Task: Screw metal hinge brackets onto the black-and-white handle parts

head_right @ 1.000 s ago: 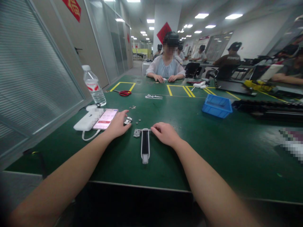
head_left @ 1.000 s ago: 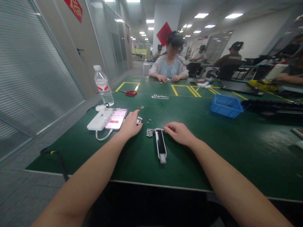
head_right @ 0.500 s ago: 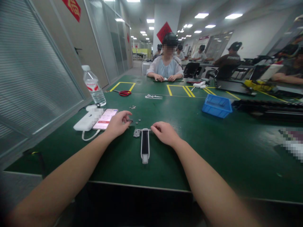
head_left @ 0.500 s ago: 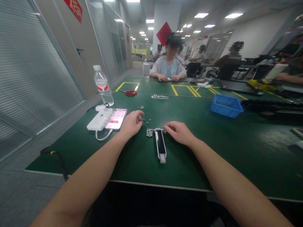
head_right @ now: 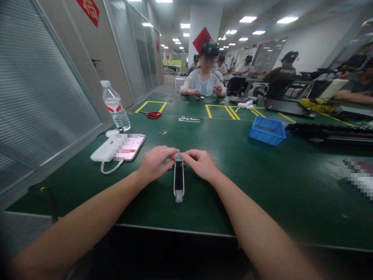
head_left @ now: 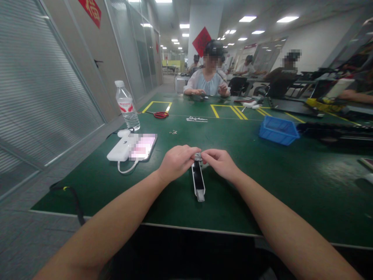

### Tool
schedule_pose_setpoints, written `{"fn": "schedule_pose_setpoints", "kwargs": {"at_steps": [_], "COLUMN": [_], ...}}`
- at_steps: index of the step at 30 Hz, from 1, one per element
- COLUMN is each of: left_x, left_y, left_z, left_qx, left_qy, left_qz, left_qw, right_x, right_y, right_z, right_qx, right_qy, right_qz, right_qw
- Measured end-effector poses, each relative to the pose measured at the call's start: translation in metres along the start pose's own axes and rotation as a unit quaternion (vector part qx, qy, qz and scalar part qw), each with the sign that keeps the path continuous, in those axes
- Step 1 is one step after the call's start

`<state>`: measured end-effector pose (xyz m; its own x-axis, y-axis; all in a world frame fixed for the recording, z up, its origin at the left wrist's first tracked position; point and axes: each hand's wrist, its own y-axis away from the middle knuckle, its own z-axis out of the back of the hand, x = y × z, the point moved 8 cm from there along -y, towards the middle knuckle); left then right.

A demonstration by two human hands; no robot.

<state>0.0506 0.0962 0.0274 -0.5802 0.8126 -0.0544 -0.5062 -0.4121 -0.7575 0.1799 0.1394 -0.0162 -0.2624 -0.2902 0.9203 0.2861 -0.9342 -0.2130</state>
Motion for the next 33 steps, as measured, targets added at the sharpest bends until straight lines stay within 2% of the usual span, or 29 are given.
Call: {"fn": "schedule_pose_setpoints", "kwargs": {"at_steps": [4,7,12,14,18,21,33], "left_x": [-0.005,0.0,0.023,0.033,0.048,0.048,0.045], "left_y": [0.001,0.0,0.001,0.005,0.013,0.015,0.014], "left_z": [-0.007,-0.012,-0.016,-0.019,-0.028,-0.031,-0.031], "left_qx": [0.03,0.064,0.106,0.133,0.196,0.221,0.232], "left_qy": [0.025,0.044,0.017,0.005,-0.001,-0.002,0.0], "left_qz": [-0.019,-0.002,0.081,0.113,0.169,0.179,0.183], "left_qw": [0.999,0.997,0.991,0.985,0.966,0.959,0.955], "right_x": [-0.007,-0.014,-0.032,-0.039,-0.048,-0.051,-0.049], "right_y": [-0.002,-0.003,-0.002,-0.003,-0.004,-0.006,-0.008], "right_z": [0.005,0.014,0.039,0.045,0.05,0.051,0.052], "right_qx": [-0.032,-0.067,-0.165,-0.182,-0.169,-0.155,-0.112], "right_qy": [-0.085,-0.097,-0.023,0.017,0.075,0.104,0.219], "right_qz": [-0.041,-0.072,-0.143,-0.161,-0.178,-0.179,-0.167], "right_qw": [0.995,0.99,0.976,0.97,0.966,0.966,0.955]}}
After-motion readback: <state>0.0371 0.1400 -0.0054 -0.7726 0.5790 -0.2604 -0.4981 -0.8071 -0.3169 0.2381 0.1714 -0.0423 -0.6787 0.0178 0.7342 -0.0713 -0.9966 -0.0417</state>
